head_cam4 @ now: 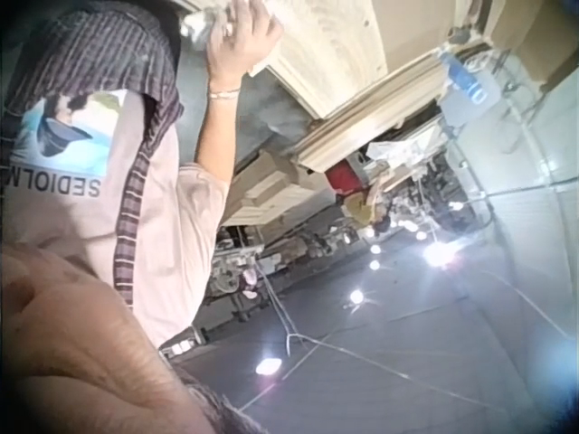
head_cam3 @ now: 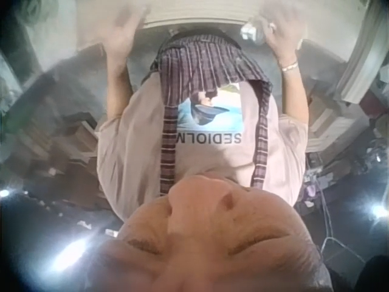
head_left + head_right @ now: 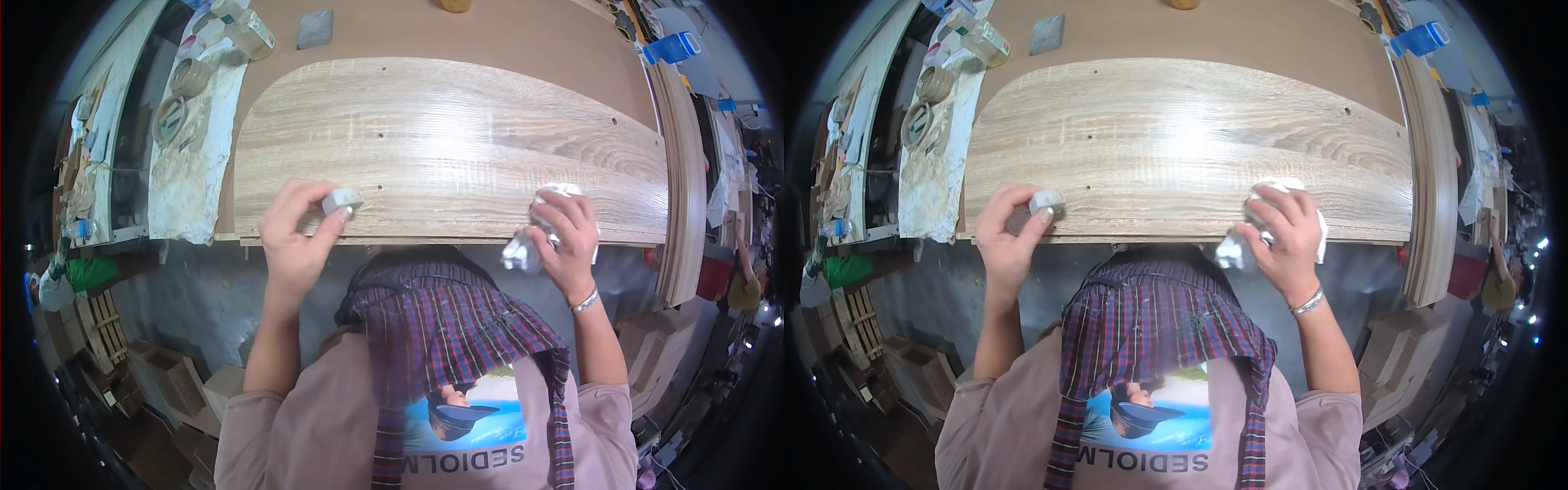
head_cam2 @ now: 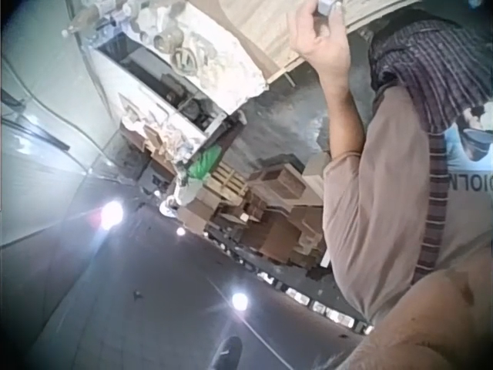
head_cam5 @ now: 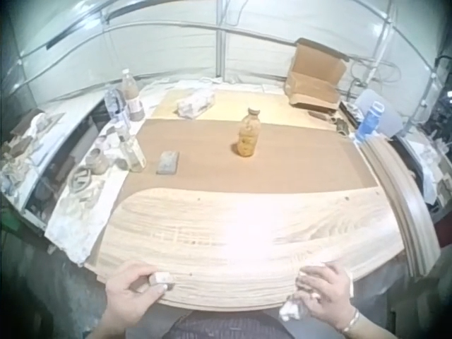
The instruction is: The person sands the surfaces and edges of wooden panels with a sanding block and wipes them with a cloth.
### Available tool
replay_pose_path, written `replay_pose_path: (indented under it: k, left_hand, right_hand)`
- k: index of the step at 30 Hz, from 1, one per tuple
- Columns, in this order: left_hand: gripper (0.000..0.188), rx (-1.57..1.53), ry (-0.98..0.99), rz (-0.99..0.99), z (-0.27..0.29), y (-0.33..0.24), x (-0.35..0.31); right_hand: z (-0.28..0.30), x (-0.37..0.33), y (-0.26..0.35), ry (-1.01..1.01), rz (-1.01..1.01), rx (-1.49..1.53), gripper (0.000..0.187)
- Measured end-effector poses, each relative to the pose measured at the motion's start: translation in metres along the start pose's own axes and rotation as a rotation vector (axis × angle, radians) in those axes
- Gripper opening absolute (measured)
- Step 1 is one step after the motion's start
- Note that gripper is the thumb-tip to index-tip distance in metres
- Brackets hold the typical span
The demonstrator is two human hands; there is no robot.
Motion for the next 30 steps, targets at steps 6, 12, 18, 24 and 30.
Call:
replay_pose_path:
  k: [6, 12, 18, 24, 30]
  left_hand:
    - [0.022, -0.340, -0.081, 0.325, -0.012, 0.029, -0.002]
    - [0.024, 0.211, 0.160, -0.197, -0.009, -0.008, -0.002]
    - [0.020, 0.321, 0.230, -0.282, -0.018, -0.021, 0.003]
    - [0.021, 0.355, 0.293, -0.339, -0.029, -0.026, 0.010]
    - [0.024, 0.382, 0.307, -0.319, -0.036, -0.028, 0.007]
  right_hand:
    - [-0.054, 0.074, 0.082, -0.094, 0.312, 0.074, 0.041]
    - [-0.047, 0.068, 0.047, -0.130, 0.140, -0.049, 0.022]
    - [-0.036, 0.053, 0.019, -0.266, 0.041, -0.087, 0.028]
    - [-0.037, 0.052, 0.016, -0.300, 0.024, -0.086, 0.025]
    - [-0.035, 0.050, 0.016, -0.317, 0.012, -0.072, 0.021]
Point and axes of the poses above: each hand's wrist, its own x-axis towards the middle knuckle, its own z-axis out of the back of the hand, y = z × x, the point moved 2 cm from there along x, towards the middle knuckle, and after that the axes turned 6 degrees about z, right-handed, at the moved point
